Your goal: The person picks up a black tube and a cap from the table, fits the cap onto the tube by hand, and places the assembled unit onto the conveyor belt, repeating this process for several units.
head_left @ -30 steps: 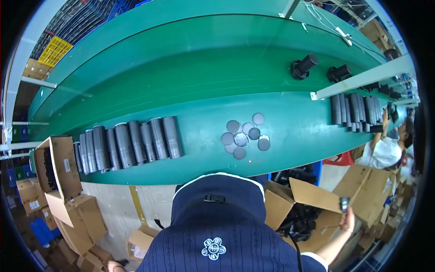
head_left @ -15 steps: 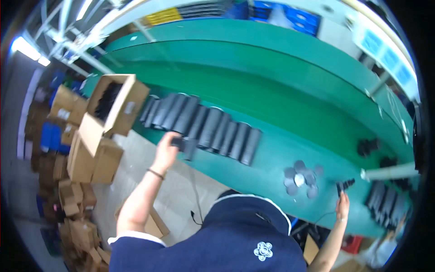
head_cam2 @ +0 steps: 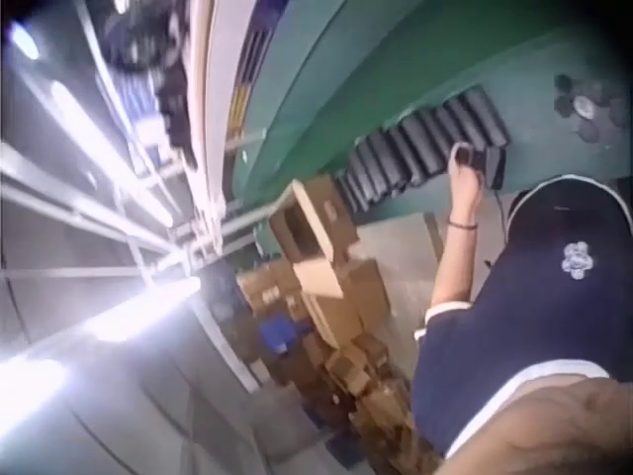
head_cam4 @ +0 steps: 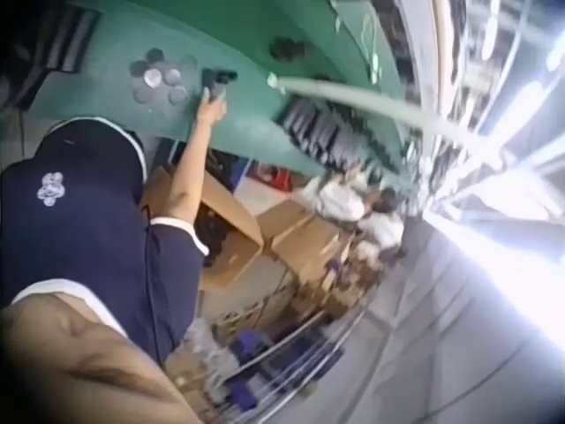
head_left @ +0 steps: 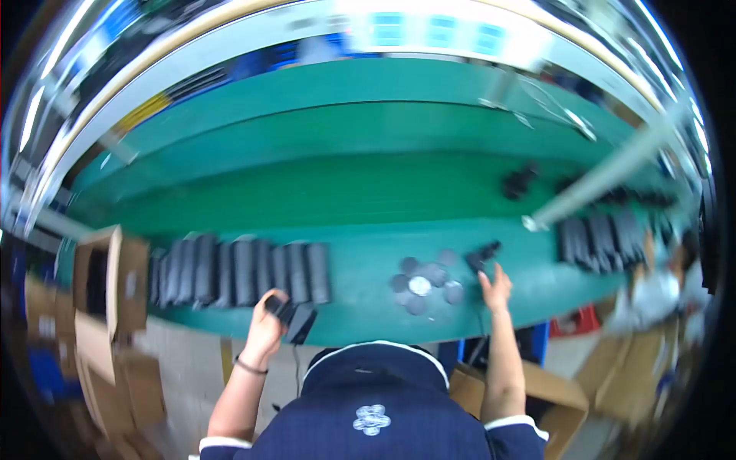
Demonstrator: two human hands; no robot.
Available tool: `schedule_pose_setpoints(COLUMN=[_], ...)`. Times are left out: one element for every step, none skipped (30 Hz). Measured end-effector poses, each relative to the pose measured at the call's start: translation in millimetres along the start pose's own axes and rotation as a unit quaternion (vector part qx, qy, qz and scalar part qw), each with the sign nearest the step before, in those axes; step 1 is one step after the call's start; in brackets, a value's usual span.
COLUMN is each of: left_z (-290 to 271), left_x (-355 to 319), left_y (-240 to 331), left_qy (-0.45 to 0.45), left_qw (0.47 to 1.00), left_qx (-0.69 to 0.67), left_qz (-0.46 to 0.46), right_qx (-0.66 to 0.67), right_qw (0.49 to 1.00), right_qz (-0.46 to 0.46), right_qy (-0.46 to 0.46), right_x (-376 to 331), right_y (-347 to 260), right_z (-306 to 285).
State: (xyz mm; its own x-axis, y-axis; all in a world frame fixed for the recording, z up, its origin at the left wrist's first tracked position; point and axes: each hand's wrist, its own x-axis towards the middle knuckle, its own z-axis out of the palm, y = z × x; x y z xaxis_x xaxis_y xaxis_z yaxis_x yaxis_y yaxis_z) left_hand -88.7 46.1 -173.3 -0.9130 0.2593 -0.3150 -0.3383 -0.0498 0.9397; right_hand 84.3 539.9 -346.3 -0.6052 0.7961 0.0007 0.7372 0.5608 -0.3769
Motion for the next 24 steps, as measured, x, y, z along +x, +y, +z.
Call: schedule_pose_setpoints(left_z=[12, 24, 32, 38, 42, 47, 61, 65, 78, 88, 98, 104, 109, 120, 130, 139, 152, 160, 171, 180, 187, 193, 198, 203], left_x=[2, 6, 10, 12, 14, 17, 18, 20, 20, 15, 14, 16, 19, 19, 23, 18, 12, 7, 4, 4, 4, 2, 1, -4], left_y=[-3, -5, -12, -17, -27, -36, -38, -45, -46, -42, -40, -48, -55, -55, -56, -54, -50, -47, -46, -47, -51, -54, -57, -58], left_qy=[-0.024, -0.05, -0.072, -0.091, -0.102, -0.11, -0.124, -0.137, -0.153, -0.151, -0.17, -0.182, -0.184, -0.188, -0.197, -0.184, -0.174, -0.173, -0.182, -0.193, -0.193, -0.198, -0.205, -0.193], left_qw=[1.0, 0.999, 0.997, 0.993, 0.989, 0.983, 0.975, 0.969, 0.959, 0.954, 0.947, 0.942, 0.939, 0.934, 0.927, 0.931, 0.935, 0.938, 0.934, 0.93, 0.929, 0.928, 0.926, 0.929], left_qx=[-0.006, -0.009, -0.008, -0.002, -0.007, -0.01, 0.022, 0.032, 0.033, 0.036, 0.051, 0.066, 0.076, 0.1, 0.107, 0.125, 0.142, 0.142, 0.146, 0.147, 0.149, 0.156, 0.163, 0.173], left_qz=[-0.005, -0.012, -0.04, -0.071, -0.107, -0.143, -0.181, -0.205, -0.235, -0.256, -0.268, -0.275, -0.282, -0.287, -0.301, -0.291, -0.276, -0.266, -0.269, -0.276, -0.279, -0.276, -0.274, -0.263], right_qx=[0.039, 0.076, 0.085, 0.094, 0.096, 0.137, 0.187, 0.213, 0.195, 0.248, 0.321, 0.324, 0.309, 0.315, 0.305, 0.372, 0.372, 0.353, 0.4, 0.372, 0.263, 0.158, 0.164, 0.138], right_qw=[0.999, 0.996, 0.993, 0.99, 0.982, 0.968, 0.938, 0.907, 0.875, 0.824, 0.76, 0.724, 0.71, 0.717, 0.708, 0.656, 0.625, 0.648, 0.623, 0.657, 0.745, 0.817, 0.816, 0.81], right_qz=[0.003, 0.008, 0.012, 0.015, 0.034, 0.054, 0.145, 0.248, 0.314, 0.387, 0.451, 0.498, 0.528, 0.56, 0.59, 0.634, 0.67, 0.672, 0.668, 0.656, 0.613, 0.553, 0.553, 0.567], right_qy=[0.022, 0.048, 0.077, 0.103, 0.158, 0.203, 0.253, 0.265, 0.312, 0.331, 0.341, 0.349, 0.349, 0.271, 0.24, 0.17, 0.144, 0.061, 0.074, 0.016, 0.033, 0.045, 0.041, 0.045], right_x=[-12, -24, -36, -54, -76, -103, -143, -185, -239, -276, -325, -360, -395, -418, -450, -444, -440, -435, -439, -447, -442, -428, -419, -393], right_y=[-2, 10, 32, 54, 82, 122, 178, 215, 264, 283, 310, 322, 332, 337, 349, 345, 342, 343, 351, 369, 384, 390, 399, 403], right_z=[-13, -35, -58, -81, -107, -126, -136, -148, -155, -157, -160, -150, -139, -128, -116, -90, -66, -47, -26, -13, 1, 16, 23, 28])
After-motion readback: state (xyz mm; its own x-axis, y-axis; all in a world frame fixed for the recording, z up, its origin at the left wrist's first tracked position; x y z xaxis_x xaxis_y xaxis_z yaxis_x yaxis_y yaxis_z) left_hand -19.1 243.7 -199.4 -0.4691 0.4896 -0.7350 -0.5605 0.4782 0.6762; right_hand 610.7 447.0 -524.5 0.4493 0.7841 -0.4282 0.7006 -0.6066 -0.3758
